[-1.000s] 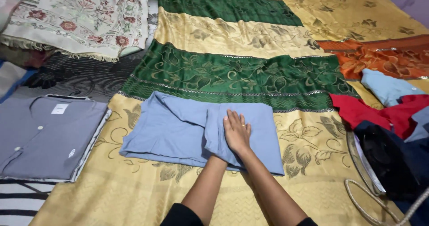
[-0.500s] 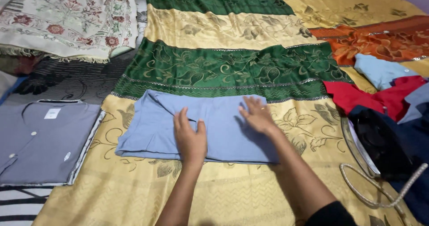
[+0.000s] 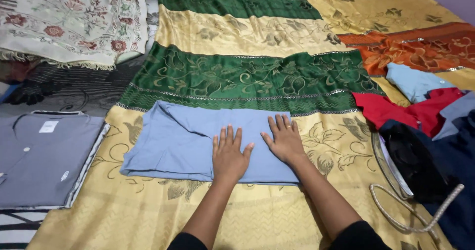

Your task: Ironing a light blue shirt on a bed and then folding it neatly.

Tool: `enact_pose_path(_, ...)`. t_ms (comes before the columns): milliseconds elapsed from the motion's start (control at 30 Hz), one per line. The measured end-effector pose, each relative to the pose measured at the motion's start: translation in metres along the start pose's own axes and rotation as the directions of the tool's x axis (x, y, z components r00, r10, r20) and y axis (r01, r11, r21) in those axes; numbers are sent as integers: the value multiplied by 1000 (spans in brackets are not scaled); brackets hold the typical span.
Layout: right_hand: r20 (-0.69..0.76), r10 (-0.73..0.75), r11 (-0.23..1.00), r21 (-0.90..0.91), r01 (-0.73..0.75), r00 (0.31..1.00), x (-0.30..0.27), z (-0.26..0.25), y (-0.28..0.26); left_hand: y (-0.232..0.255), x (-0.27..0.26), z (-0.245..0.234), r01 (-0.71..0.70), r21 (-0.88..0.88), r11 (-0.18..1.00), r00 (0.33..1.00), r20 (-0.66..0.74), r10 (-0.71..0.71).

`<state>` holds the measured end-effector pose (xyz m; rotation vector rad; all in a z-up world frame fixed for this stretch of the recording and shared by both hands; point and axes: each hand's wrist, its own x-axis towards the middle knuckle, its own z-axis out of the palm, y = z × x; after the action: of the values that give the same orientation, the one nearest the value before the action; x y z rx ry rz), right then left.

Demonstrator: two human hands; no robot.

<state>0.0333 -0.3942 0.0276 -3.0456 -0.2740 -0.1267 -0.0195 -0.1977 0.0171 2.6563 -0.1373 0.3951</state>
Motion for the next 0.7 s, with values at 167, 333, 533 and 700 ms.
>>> enact_pose_path(167, 2, -58, 992, -114, 58, 998, -31, -2, -19, -1, 4, -2, -13, 9, 1000, 1000, -14, 13)
enact_pose_path(333, -22, -143, 989, 46, 144, 989, -87, -27, -35, -2, 0, -1, -23, 17, 1000, 1000, -3, 23)
enact_pose_path(533, -17, -136, 990, 39, 137, 991, -126, -51, -32, -6, -3, -4, -35, 26, 999, 999, 9, 35)
enact_pose_path(700, 209, 77, 689, 696, -203, 975, -147, -86, -8, -9, -15, -22, -49, 181, 982, 998, -21, 53)
